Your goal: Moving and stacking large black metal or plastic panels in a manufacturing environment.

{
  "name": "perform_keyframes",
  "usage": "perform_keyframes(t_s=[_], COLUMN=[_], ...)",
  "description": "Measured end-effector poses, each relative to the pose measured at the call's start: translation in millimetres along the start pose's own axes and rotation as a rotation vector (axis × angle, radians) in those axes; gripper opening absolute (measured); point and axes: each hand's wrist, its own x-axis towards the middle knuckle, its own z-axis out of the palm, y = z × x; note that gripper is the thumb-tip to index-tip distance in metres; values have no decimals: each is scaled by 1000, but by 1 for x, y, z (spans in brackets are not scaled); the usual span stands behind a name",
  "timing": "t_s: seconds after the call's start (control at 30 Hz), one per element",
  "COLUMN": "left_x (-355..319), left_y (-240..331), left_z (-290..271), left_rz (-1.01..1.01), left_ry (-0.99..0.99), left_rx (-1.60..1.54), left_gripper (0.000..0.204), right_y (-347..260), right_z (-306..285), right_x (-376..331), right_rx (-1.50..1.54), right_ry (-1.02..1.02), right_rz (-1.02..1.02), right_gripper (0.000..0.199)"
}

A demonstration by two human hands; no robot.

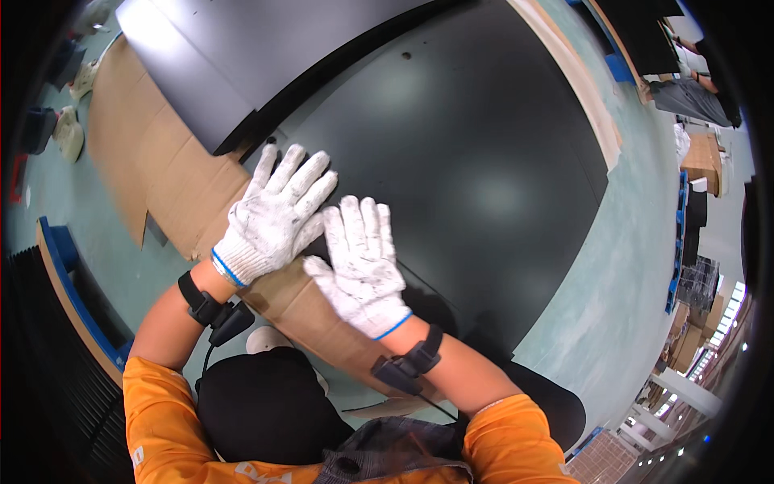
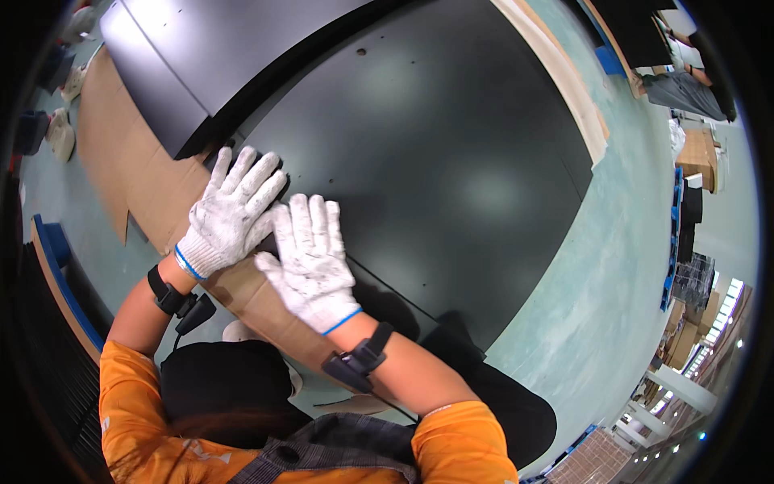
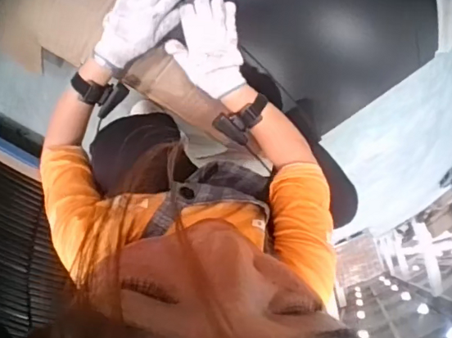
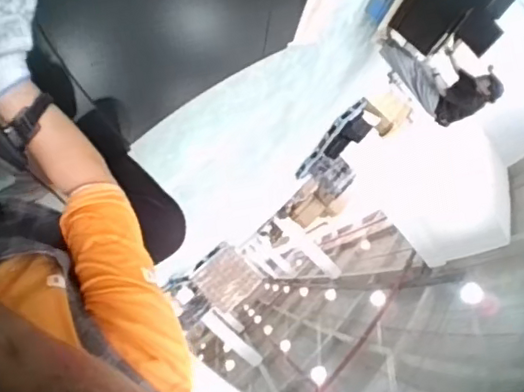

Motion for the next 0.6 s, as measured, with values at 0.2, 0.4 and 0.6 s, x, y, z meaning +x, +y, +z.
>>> perform_keyframes(t_s=[0.2,0.4,0.6], left_x=[11,10,10], left_y=[5,5,7], left_z=[-10,-11,-19], left_rz=[5,19,5], left_ry=[5,51,-7], left_rx=[-93,-127,-125], left_gripper=[52,50,49], right_y=[116,218,201], right_z=[-62,-116,-120], right_x=[-36,-57,0], right_rx=[-305,-355,-470], right_ry=[-124,74,281], right_rz=[143,676,337], right_gripper=[61,57,44])
